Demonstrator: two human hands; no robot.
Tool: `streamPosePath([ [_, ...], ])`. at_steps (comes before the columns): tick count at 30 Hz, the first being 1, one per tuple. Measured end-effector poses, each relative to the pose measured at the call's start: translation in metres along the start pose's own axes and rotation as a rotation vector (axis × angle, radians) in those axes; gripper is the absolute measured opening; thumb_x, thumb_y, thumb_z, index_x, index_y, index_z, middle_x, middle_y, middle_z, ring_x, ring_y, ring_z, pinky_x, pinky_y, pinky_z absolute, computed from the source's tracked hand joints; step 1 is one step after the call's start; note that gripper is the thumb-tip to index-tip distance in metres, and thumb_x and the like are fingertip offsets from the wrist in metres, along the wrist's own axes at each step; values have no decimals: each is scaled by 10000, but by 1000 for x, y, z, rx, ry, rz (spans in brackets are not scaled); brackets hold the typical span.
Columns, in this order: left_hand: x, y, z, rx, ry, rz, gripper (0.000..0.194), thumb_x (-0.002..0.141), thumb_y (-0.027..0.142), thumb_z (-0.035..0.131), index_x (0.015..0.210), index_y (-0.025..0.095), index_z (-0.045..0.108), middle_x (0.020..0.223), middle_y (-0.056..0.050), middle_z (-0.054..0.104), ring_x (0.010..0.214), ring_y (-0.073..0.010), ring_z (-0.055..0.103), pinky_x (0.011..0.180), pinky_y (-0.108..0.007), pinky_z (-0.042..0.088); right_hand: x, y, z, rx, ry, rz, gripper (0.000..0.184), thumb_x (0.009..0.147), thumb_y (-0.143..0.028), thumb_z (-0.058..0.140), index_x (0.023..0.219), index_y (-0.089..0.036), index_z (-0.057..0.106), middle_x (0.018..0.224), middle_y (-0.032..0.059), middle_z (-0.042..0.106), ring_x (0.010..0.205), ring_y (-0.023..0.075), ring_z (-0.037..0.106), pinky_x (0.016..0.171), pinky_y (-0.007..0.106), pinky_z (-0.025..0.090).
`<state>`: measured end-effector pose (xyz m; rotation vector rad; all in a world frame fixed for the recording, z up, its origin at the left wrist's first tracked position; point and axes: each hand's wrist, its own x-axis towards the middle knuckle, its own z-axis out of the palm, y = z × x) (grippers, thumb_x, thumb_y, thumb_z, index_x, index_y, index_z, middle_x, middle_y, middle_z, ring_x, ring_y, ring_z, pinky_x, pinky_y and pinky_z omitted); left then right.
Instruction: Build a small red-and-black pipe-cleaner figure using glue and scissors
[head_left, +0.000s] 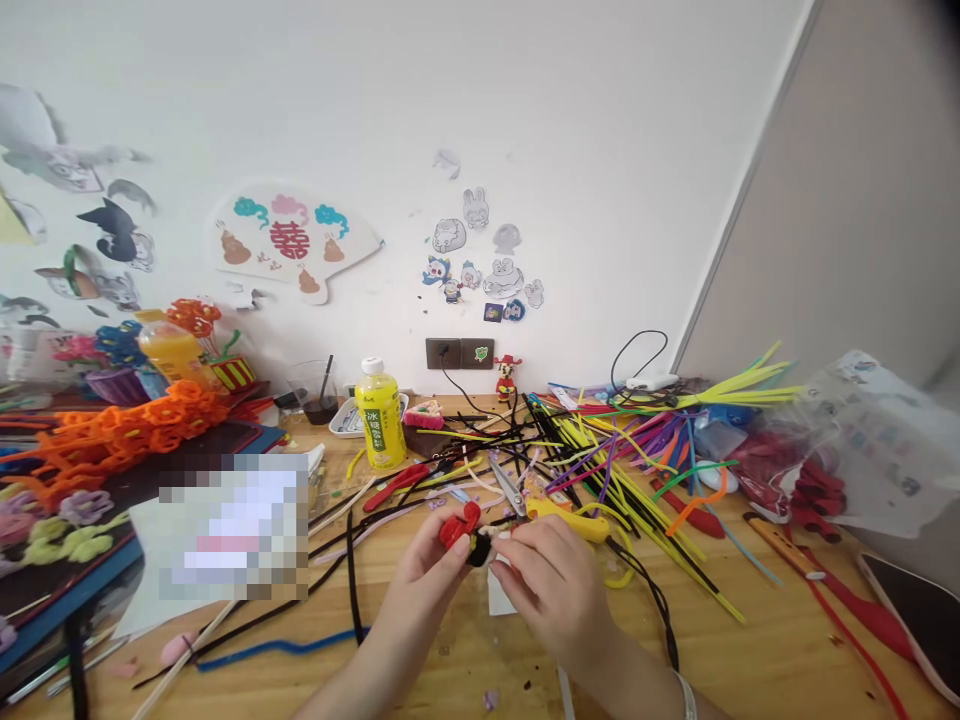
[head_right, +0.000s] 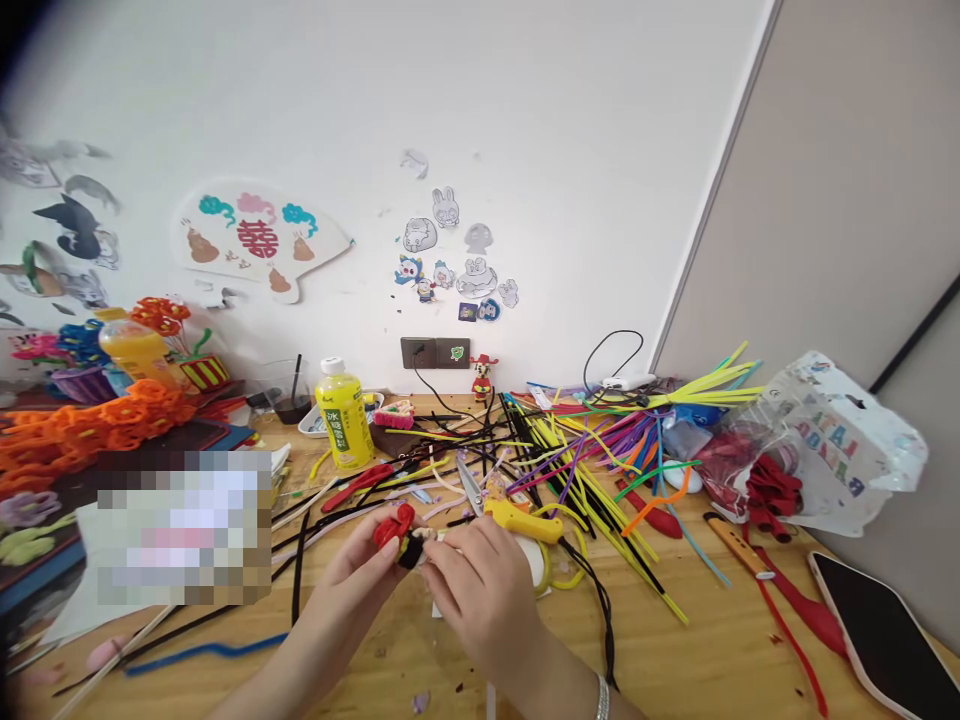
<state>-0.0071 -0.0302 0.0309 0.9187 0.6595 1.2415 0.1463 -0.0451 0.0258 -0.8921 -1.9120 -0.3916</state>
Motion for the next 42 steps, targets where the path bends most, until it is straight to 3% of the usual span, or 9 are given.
streamPosePath([
  [6, -4, 2, 8, -24, 71, -19, 282, 621, 326, 738, 853, 214, 623, 814, 2, 595, 764, -127, 521, 714, -233, 443, -2, -3, 1, -91, 16, -56, 180, 794, -163, 581, 973, -156, 601, 759, 61, 643, 684, 179, 525, 600, 309, 440],
  [15, -4, -4, 9, -41, 196, -98, 378, 554, 358, 768, 872, 213, 625, 836, 6, 612, 795, -142, 547, 697, -225, 460, -2, -7, 7, -39, -74, 105, 157, 830, -233, 533, 966, -165, 574, 758, 55, 615, 671, 183, 510, 588, 319, 431],
  [22, -6, -2, 12, -73, 231, -124, 354, 566, 329, 767, 863, 193, 631, 837, 0, 609, 765, -132, 572, 668, -215, 480, 0, -7, 9, -27, -117, 117, 117, 838, -232, 513, 924, -176, 569, 762, 52, 599, 686, 187, 508, 606, 321, 431],
  [26, -5, 3, 13, -91, 177, -157, 357, 570, 323, 765, 857, 187, 601, 838, -10, 646, 787, -157, 620, 700, -248, 497, 4, -2, 1, 32, -81, 101, 247, 830, -331, 527, 1018, -171, 549, 837, 69, 617, 743, 197, 538, 653, 330, 445],
  [28, -3, 4, 12, -68, 158, -186, 363, 596, 325, 746, 879, 185, 567, 815, -20, 665, 778, -185, 651, 724, -294, 508, 7, 12, -5, 21, -52, 150, 236, 850, -300, 482, 1034, -171, 552, 874, 80, 624, 794, 206, 547, 704, 347, 445],
  [31, 6, 1, 3, 23, 171, -225, 428, 611, 351, 726, 934, 192, 495, 703, -17, 669, 682, -222, 680, 633, -333, 531, 11, 47, -14, -88, -43, 359, 224, 868, -187, 384, 882, -183, 607, 864, 76, 630, 838, 210, 546, 744, 361, 435],
  [34, 17, -5, -9, 119, 223, -176, 480, 599, 406, 718, 942, 211, 444, 586, 25, 630, 499, -207, 651, 460, -303, 507, 9, 89, -18, -190, -210, 541, 240, 853, -184, 383, 908, -173, 617, 942, 76, 637, 915, 205, 547, 825, 352, 423],
  [38, 25, -8, -17, 183, 233, -124, 470, 555, 453, 732, 823, 215, 428, 565, 39, 605, 446, -180, 612, 375, -264, 463, 7, 128, -11, -245, -321, 587, 273, 818, -150, 410, 988, -162, 623, 1018, 82, 641, 974, 217, 541, 866, 356, 405],
  [42, 22, -3, -14, 212, 194, -123, 454, 555, 463, 728, 812, 218, 445, 578, 49, 611, 457, -161, 602, 389, -253, 467, 14, 149, 6, -294, -486, 561, 317, 781, -91, 451, 1036, -157, 627, 1041, 88, 645, 991, 217, 535, 871, 325, 387],
])
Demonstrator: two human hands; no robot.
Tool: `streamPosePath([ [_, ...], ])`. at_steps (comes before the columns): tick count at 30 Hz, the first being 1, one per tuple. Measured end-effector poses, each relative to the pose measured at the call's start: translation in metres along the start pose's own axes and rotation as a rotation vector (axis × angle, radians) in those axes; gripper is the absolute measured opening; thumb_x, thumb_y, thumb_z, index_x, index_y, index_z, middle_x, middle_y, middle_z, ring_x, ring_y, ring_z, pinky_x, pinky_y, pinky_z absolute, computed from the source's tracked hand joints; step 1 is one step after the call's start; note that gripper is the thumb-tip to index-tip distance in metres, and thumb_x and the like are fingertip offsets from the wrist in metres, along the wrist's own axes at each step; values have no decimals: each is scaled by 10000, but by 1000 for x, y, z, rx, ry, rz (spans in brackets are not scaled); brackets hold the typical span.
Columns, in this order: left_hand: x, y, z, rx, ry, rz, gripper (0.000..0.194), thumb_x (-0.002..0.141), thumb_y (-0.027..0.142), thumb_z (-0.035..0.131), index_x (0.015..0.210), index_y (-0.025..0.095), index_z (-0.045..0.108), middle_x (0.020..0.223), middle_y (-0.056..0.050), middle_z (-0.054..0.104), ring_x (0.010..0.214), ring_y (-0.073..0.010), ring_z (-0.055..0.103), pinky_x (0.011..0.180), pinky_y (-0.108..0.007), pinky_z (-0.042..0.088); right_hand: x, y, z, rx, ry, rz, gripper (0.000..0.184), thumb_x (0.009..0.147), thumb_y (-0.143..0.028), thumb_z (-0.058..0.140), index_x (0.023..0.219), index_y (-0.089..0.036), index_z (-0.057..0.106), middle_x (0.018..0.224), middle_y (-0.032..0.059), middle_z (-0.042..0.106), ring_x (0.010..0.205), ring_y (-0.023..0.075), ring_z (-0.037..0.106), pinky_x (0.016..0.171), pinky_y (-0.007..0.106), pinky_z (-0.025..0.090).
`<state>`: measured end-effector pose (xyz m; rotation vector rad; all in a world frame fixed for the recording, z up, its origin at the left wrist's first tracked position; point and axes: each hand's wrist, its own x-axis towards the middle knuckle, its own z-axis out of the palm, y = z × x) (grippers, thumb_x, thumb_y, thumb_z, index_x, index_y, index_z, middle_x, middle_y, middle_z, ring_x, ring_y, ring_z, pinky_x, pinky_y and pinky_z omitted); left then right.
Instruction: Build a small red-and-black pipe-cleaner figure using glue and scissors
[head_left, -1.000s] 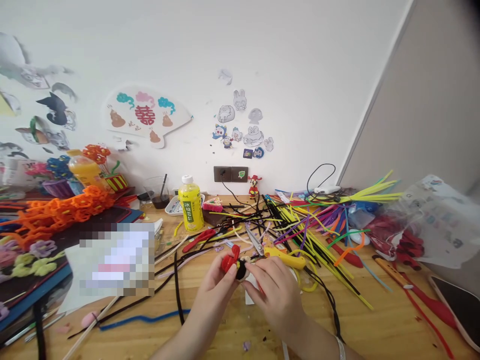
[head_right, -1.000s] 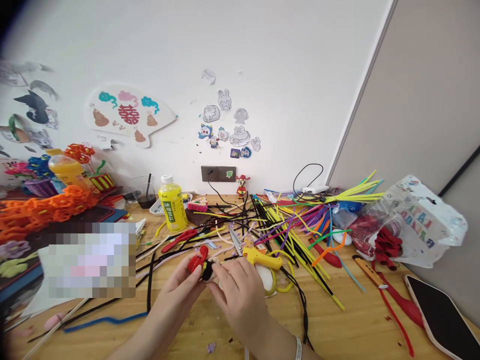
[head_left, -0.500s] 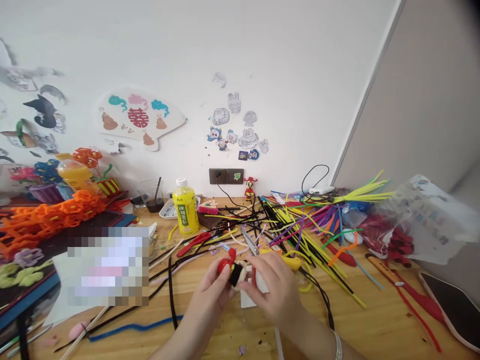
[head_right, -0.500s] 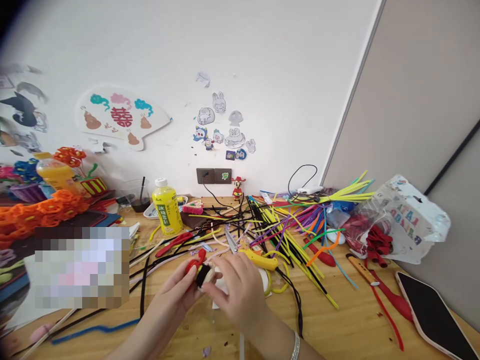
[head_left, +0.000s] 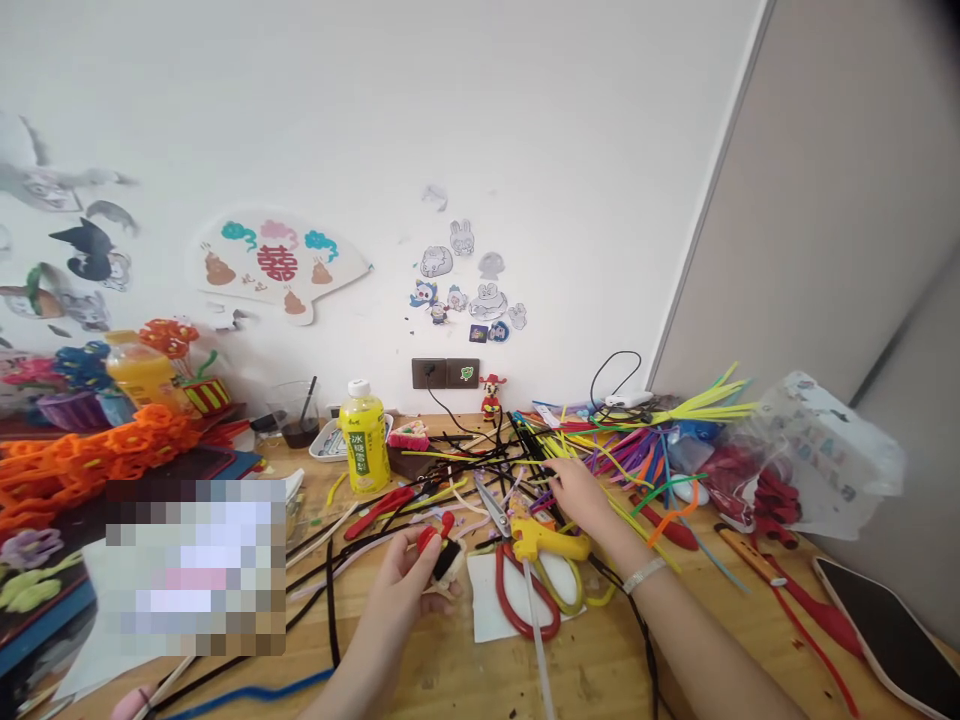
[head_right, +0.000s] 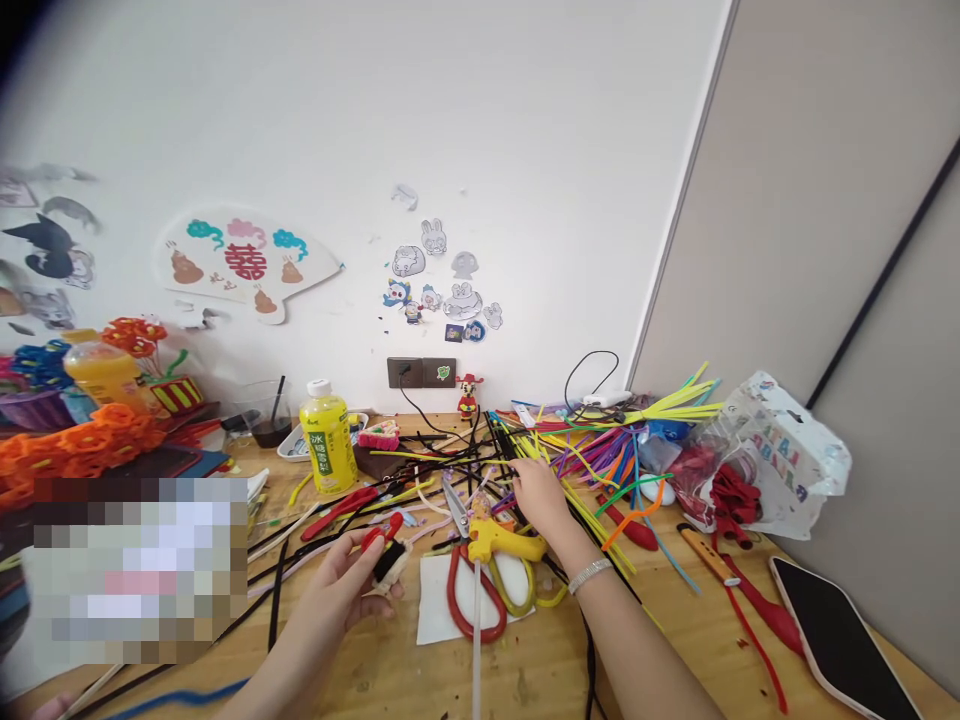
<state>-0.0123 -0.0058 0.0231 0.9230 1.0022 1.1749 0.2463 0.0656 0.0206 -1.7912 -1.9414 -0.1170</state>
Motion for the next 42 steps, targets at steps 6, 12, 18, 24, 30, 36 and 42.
streamPosePath([
  [6, -1, 2, 0, 17, -34, 18, 432, 574, 493, 701, 809, 212, 472, 536, 54, 604, 424, -160, 599, 383, -244, 450, 25, -2, 10, -135, -190, -80, 163, 796, -207, 543, 883, -193, 680, 893, 80, 676, 964, 223, 541, 838, 324, 387],
  [12, 1, -1, 0, -12, -57, -7, 447, 555, 506, 713, 783, 221, 455, 534, 54, 599, 426, -180, 606, 390, -267, 450, 38, 5, 16, -204, -244, -75, 229, 883, -325, 470, 947, -142, 593, 952, 47, 619, 860, 162, 586, 783, 368, 465],
  [18, 1, -3, 0, 6, -37, 1, 436, 579, 515, 693, 783, 226, 438, 548, 53, 616, 416, -173, 607, 391, -261, 446, 64, 12, 19, -250, -228, -91, 273, 874, -288, 496, 1120, -172, 514, 1145, 71, 537, 962, 192, 558, 808, 400, 475],
  [24, 3, -4, -1, -15, -43, -1, 455, 587, 513, 691, 833, 220, 445, 576, 48, 632, 418, -160, 612, 389, -242, 445, 79, 6, 16, -225, -275, -93, 269, 864, -286, 513, 1092, -146, 532, 1126, 88, 546, 953, 191, 561, 810, 386, 473],
  [30, 0, -4, 2, -36, -80, -14, 496, 553, 544, 697, 834, 223, 444, 544, 50, 616, 410, -157, 597, 376, -240, 443, 81, 17, -19, -8, -140, 33, 209, 871, -301, 497, 992, -149, 573, 1045, 62, 584, 912, 172, 569, 802, 376, 466],
  [36, 0, -5, 5, -7, -88, -56, 531, 528, 567, 691, 842, 221, 439, 518, 53, 608, 415, -158, 587, 382, -239, 436, 78, 29, -50, 425, -14, 175, 248, 771, -348, 583, 660, -126, 583, 614, -7, 588, 600, 130, 558, 600, 275, 443],
  [42, 2, -6, 3, -17, -106, -59, 606, 481, 593, 700, 869, 220, 422, 537, 53, 612, 426, -161, 586, 385, -249, 442, 48, 18, -57, 980, 71, 209, 330, 662, -466, 621, 766, -155, 582, 674, 31, 633, 585, 133, 558, 569, 262, 439],
])
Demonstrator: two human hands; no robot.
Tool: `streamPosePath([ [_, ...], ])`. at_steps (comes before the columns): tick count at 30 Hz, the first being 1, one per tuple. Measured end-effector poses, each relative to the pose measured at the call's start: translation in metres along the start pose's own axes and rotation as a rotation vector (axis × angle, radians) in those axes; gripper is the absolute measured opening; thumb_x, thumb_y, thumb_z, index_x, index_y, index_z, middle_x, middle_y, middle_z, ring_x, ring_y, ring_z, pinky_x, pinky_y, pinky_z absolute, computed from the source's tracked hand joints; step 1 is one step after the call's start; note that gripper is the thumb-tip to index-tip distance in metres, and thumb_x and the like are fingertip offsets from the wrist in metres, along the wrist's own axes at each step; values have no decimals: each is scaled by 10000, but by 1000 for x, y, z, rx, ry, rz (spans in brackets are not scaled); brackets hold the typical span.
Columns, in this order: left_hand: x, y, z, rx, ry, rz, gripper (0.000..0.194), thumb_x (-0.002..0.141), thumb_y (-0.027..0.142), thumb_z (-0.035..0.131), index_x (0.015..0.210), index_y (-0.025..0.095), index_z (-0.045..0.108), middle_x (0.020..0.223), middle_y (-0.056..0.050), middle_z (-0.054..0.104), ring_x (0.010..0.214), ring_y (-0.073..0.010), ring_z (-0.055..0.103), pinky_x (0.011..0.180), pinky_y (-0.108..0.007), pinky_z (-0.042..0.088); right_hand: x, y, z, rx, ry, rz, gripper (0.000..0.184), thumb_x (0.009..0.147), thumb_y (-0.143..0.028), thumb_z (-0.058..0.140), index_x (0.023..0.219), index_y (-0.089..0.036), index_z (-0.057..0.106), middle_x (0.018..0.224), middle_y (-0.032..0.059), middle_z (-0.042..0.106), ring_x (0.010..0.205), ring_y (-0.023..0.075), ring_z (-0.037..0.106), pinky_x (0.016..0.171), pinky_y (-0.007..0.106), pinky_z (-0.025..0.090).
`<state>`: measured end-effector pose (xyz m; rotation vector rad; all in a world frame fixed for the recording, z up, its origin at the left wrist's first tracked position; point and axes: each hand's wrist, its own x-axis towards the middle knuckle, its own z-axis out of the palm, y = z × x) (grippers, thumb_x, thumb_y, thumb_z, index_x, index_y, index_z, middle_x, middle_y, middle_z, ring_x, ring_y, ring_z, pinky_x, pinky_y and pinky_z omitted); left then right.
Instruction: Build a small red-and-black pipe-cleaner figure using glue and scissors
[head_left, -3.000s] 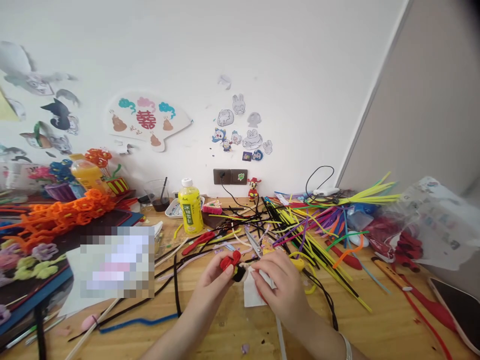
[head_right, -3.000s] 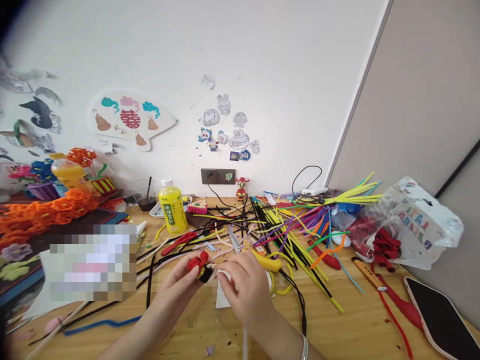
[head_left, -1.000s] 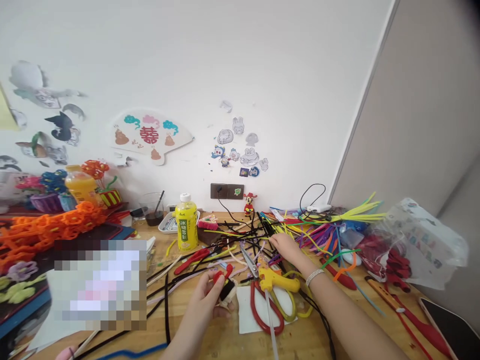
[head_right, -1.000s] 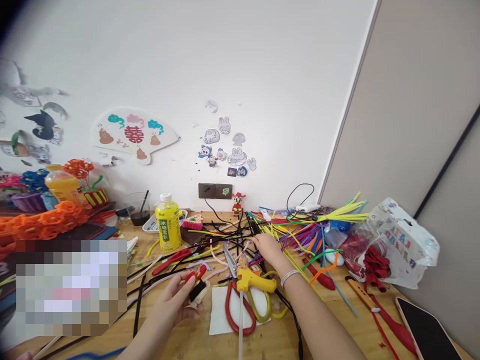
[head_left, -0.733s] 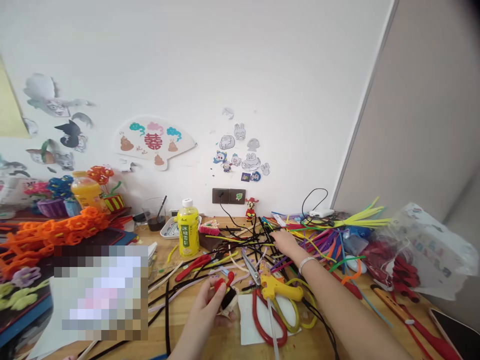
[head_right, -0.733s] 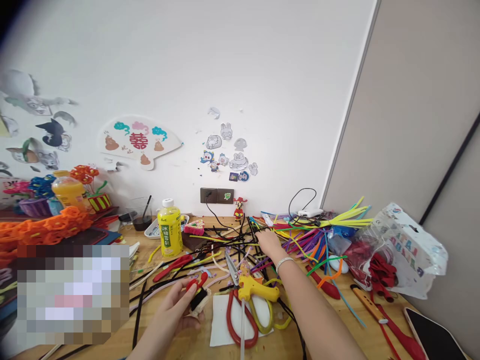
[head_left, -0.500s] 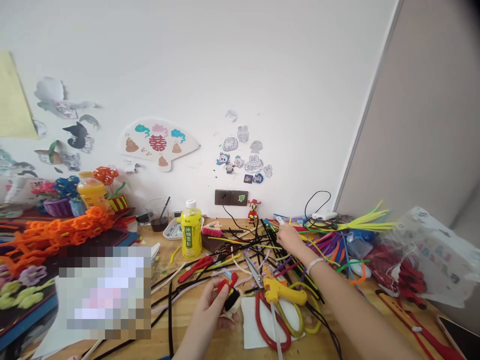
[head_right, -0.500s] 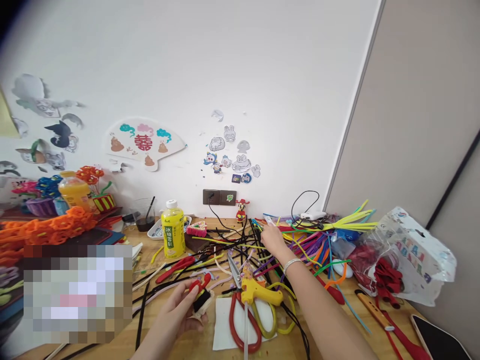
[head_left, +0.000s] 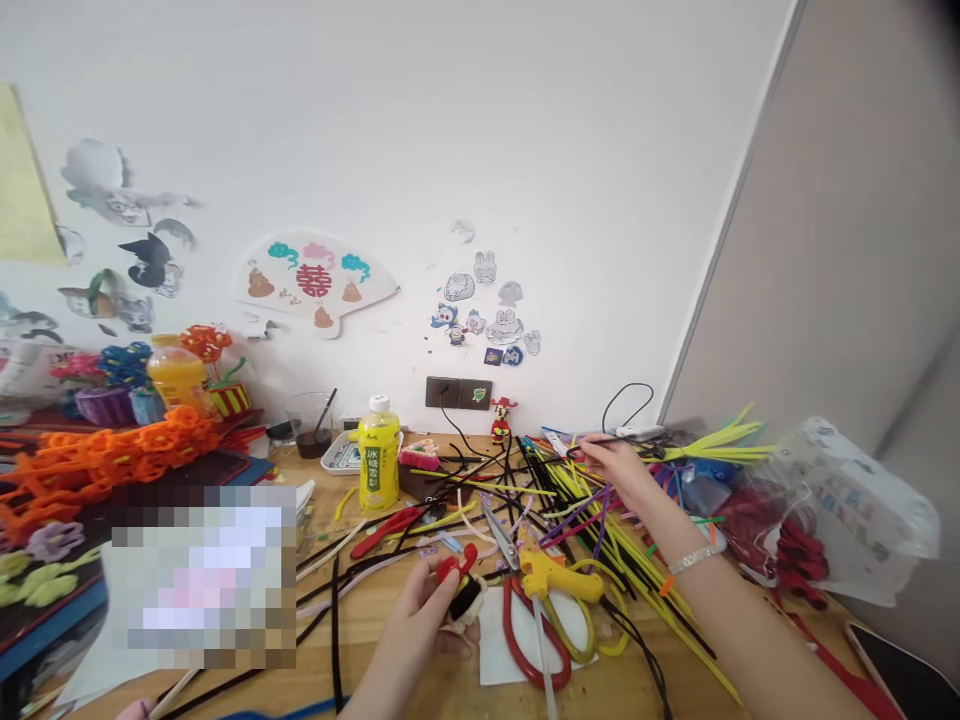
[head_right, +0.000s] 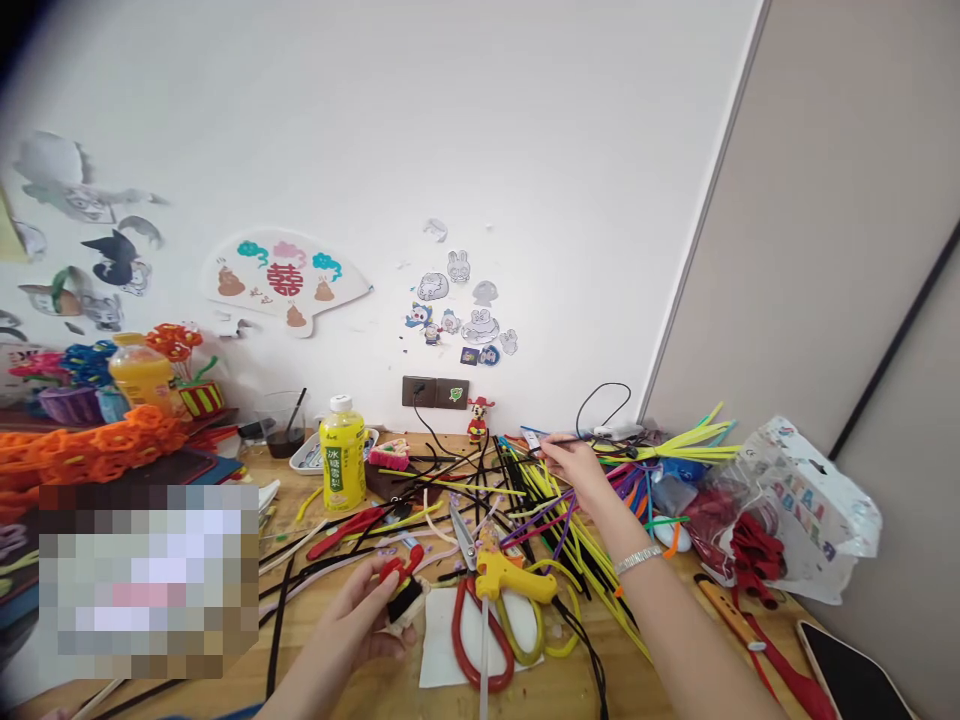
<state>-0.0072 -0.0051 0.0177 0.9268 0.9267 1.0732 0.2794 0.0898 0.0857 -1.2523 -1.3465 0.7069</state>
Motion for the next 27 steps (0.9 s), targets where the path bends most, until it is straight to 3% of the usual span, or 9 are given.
streamPosePath([
  [3, -1, 0, 0, -24, -33, 1, 637, 472, 571, 722, 905, 214, 419, 544, 51, 609, 450, -171, 601, 403, -257, 451, -29, -5, 5, 185, -33, 18, 366, 627, -477, 659, 811, -168, 592, 727, 44, 649, 604, 132, 562, 604, 276, 457],
  [8, -1, -5, 1, -83, -59, 5, 717, 405, 480, 802, 954, 213, 426, 645, 32, 630, 464, -168, 613, 415, -263, 458, -87, -17, 27, 434, -173, 81, 305, 693, -437, 650, 842, -171, 622, 794, 59, 661, 616, 127, 563, 628, 288, 462],
  [12, -1, -12, 1, -131, -154, 18, 617, 497, 430, 792, 972, 192, 479, 637, 4, 640, 410, -127, 573, 409, -243, 431, -122, -15, 54, 530, -268, 146, 289, 742, -437, 617, 760, -149, 633, 778, 51, 640, 628, 117, 558, 607, 255, 449],
  [16, -6, -10, 0, -124, -276, 63, 502, 579, 376, 764, 980, 187, 527, 843, -64, 661, 434, -107, 570, 444, -260, 455, -137, -4, 75, 397, -389, 212, 432, 713, -565, 578, 654, -137, 582, 615, 18, 587, 549, 111, 542, 559, 239, 431],
  [21, -15, 0, 1, -149, -347, 111, 461, 618, 332, 750, 1014, 232, 537, 758, -28, 651, 525, -125, 594, 520, -254, 468, -148, -5, 82, 46, -621, 146, 550, 749, -665, 410, 534, -163, 471, 467, -39, 436, 407, 70, 391, 407, 188, 293],
  [27, -24, 11, 4, -192, -432, 196, 426, 622, 327, 744, 1006, 238, 581, 900, -57, 641, 559, -123, 590, 537, -257, 469, -156, -5, 81, -233, -670, 175, 559, 758, -642, 414, 452, -174, 430, 425, -42, 364, 433, 89, 361, 432, 208, 265],
])
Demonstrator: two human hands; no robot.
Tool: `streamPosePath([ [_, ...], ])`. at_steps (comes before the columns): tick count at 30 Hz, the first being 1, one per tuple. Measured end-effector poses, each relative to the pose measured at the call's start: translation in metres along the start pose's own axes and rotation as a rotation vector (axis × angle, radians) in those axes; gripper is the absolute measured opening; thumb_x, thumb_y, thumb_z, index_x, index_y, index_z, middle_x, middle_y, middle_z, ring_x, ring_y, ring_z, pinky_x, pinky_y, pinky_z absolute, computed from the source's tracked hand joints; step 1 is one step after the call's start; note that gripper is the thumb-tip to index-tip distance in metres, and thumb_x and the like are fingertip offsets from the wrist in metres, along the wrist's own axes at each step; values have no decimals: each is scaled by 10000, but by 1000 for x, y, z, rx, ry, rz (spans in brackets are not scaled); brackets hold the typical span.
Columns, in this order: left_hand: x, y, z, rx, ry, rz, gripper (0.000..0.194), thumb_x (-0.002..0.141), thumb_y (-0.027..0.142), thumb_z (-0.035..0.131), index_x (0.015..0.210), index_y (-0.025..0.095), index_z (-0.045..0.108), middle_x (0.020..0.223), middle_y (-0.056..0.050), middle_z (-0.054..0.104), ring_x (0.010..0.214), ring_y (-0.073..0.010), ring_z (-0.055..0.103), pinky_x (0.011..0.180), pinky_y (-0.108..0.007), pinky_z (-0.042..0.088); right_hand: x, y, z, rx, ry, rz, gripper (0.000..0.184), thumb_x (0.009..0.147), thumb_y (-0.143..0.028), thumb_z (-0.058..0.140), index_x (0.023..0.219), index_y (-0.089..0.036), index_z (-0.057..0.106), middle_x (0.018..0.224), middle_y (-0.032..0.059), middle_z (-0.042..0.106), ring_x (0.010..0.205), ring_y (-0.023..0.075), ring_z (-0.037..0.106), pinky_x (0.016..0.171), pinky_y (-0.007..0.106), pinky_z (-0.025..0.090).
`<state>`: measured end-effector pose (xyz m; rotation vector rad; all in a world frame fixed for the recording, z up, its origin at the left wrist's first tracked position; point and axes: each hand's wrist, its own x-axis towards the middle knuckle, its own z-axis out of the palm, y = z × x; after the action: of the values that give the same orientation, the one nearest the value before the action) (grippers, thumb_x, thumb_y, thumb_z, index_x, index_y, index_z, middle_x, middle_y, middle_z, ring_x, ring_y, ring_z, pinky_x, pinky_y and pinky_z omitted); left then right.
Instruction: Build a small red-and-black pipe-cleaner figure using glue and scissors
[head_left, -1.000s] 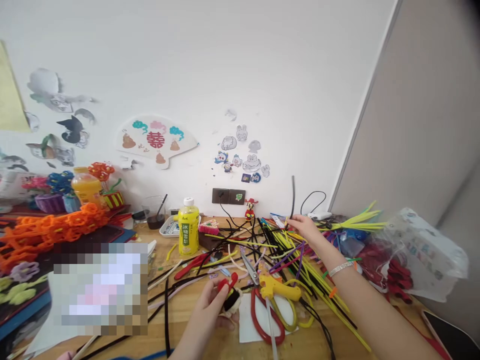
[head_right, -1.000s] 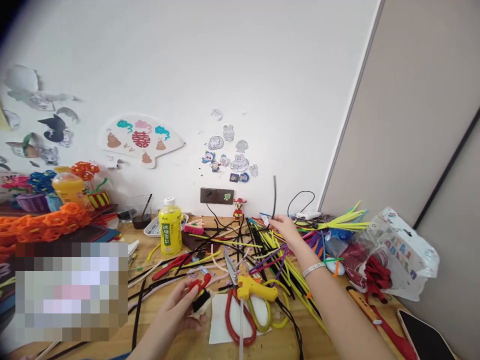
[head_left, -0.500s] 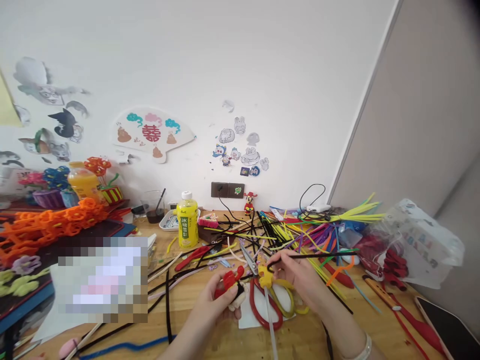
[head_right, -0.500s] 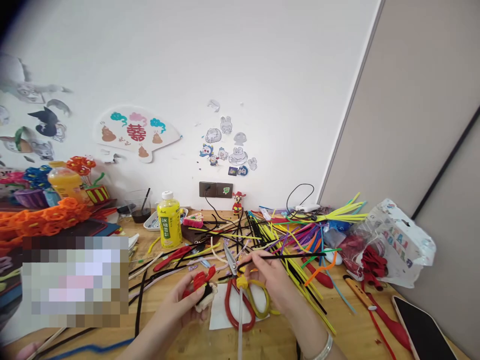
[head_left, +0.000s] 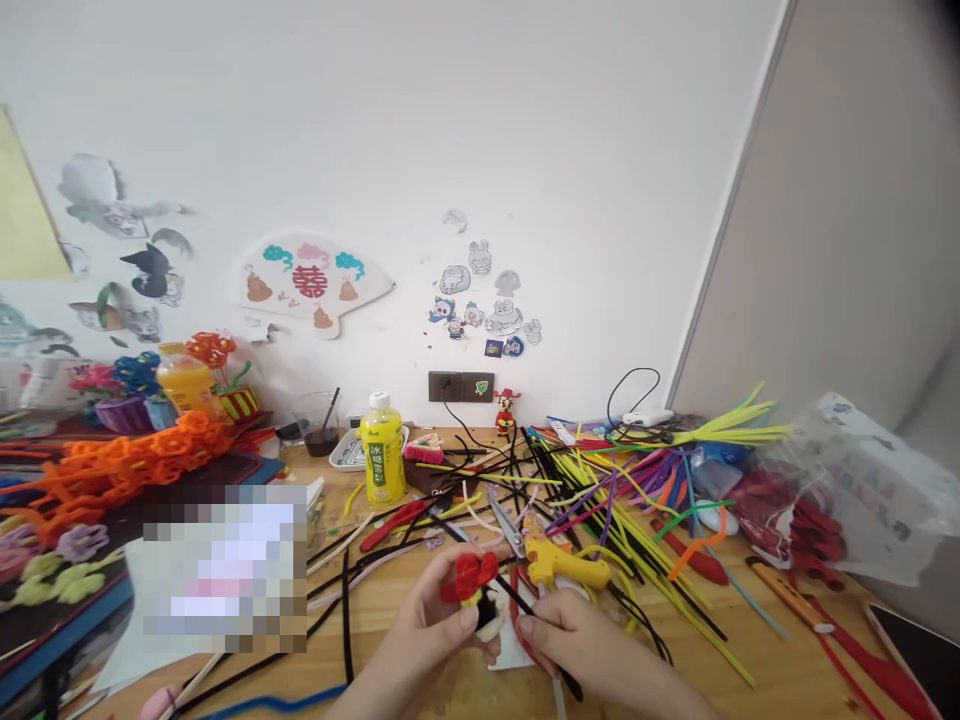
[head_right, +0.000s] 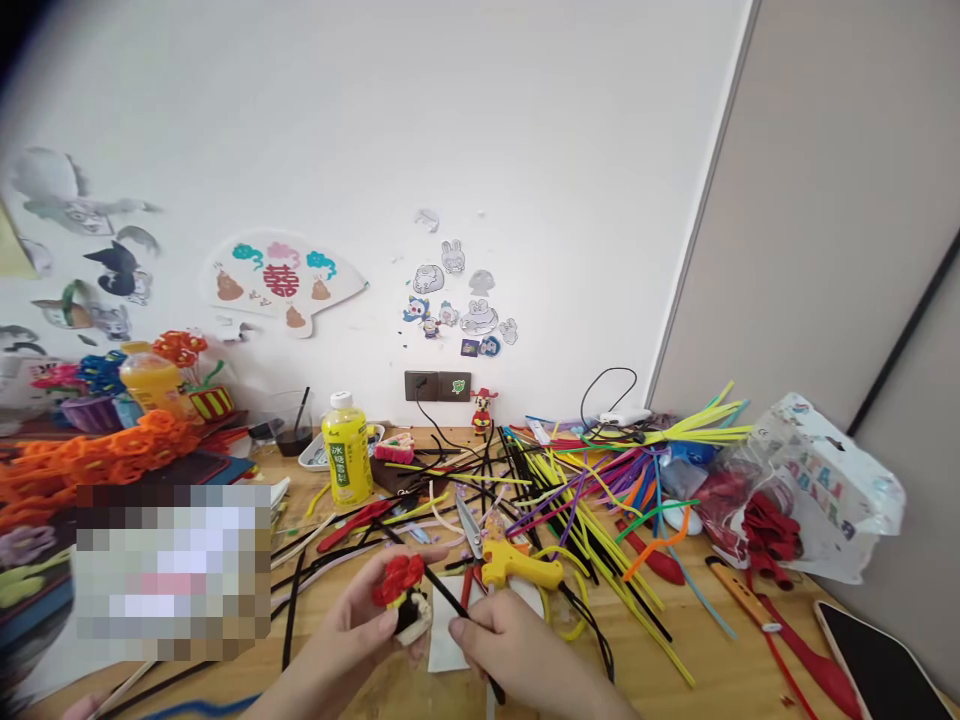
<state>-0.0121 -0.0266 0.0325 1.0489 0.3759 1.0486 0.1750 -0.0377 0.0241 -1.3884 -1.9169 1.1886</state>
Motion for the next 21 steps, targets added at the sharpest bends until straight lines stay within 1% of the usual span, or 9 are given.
streamPosePath([
  [2, 0, 1, 1, 20, 4, 11, 411, 635, 313, 739, 1008, 236, 585, 814, -41, 644, 577, -119, 583, 564, -252, 471, 1, 2, -2, 40, 21, -47, 560, 741, -662, 421, 481, -168, 458, 455, -38, 384, 450, 91, 368, 445, 210, 272],
  [4, 0, -2, 0, 39, -14, 12, 394, 636, 304, 740, 994, 235, 591, 771, -26, 636, 598, -116, 577, 583, -249, 475, 2, 1, -6, 131, 78, -120, 545, 737, -668, 425, 566, -158, 514, 521, -28, 432, 492, 96, 398, 472, 209, 300],
  [7, 0, -10, -3, 48, -120, -2, 388, 622, 310, 747, 972, 232, 599, 862, -33, 625, 618, -114, 572, 559, -240, 474, 2, -6, -11, 272, 158, -158, 498, 757, -630, 446, 770, -157, 598, 661, 5, 539, 586, 120, 479, 549, 223, 375],
  [9, -2, -14, -3, 64, -197, -47, 389, 629, 304, 742, 980, 223, 595, 888, -37, 616, 650, -117, 573, 583, -242, 470, 2, -13, -11, 341, 162, -155, 473, 761, -600, 472, 873, -166, 625, 765, 30, 593, 660, 140, 524, 619, 245, 413],
  [10, -3, -16, -2, 72, -223, -72, 385, 632, 297, 741, 979, 217, 594, 886, -37, 615, 679, -120, 571, 612, -243, 465, 2, -16, -10, 365, 155, -152, 465, 758, -589, 484, 891, -169, 633, 792, 35, 604, 686, 148, 536, 643, 253, 422],
  [13, -8, -18, 3, 73, -261, -138, 376, 616, 278, 757, 948, 197, 601, 901, -43, 619, 782, -134, 556, 684, -240, 430, 2, -25, -7, 424, 135, -146, 438, 737, -571, 528, 844, -164, 648, 759, 28, 601, 691, 151, 543, 637, 254, 422],
  [18, -15, -19, 7, 94, -279, -244, 400, 564, 266, 792, 913, 162, 628, 854, -40, 628, 767, -128, 551, 681, -224, 387, 3, -39, -1, 570, 17, -162, 337, 682, -472, 652, 711, -139, 611, 657, -7, 560, 607, 103, 500, 587, 213, 385],
  [20, -17, -17, 9, 116, -272, -290, 393, 564, 245, 793, 917, 177, 633, 847, -30, 631, 767, -123, 557, 698, -227, 388, 6, -40, 0, 629, 15, -159, 326, 681, -449, 665, 646, -137, 578, 601, -19, 534, 555, 86, 477, 555, 203, 375],
  [21, -18, -15, 11, 138, -271, -320, 387, 570, 234, 789, 920, 186, 633, 857, -29, 634, 776, -124, 562, 711, -233, 391, 9, -39, 1, 672, 35, -161, 323, 692, -445, 658, 641, -140, 567, 590, -21, 529, 537, 83, 472, 541, 202, 373],
])
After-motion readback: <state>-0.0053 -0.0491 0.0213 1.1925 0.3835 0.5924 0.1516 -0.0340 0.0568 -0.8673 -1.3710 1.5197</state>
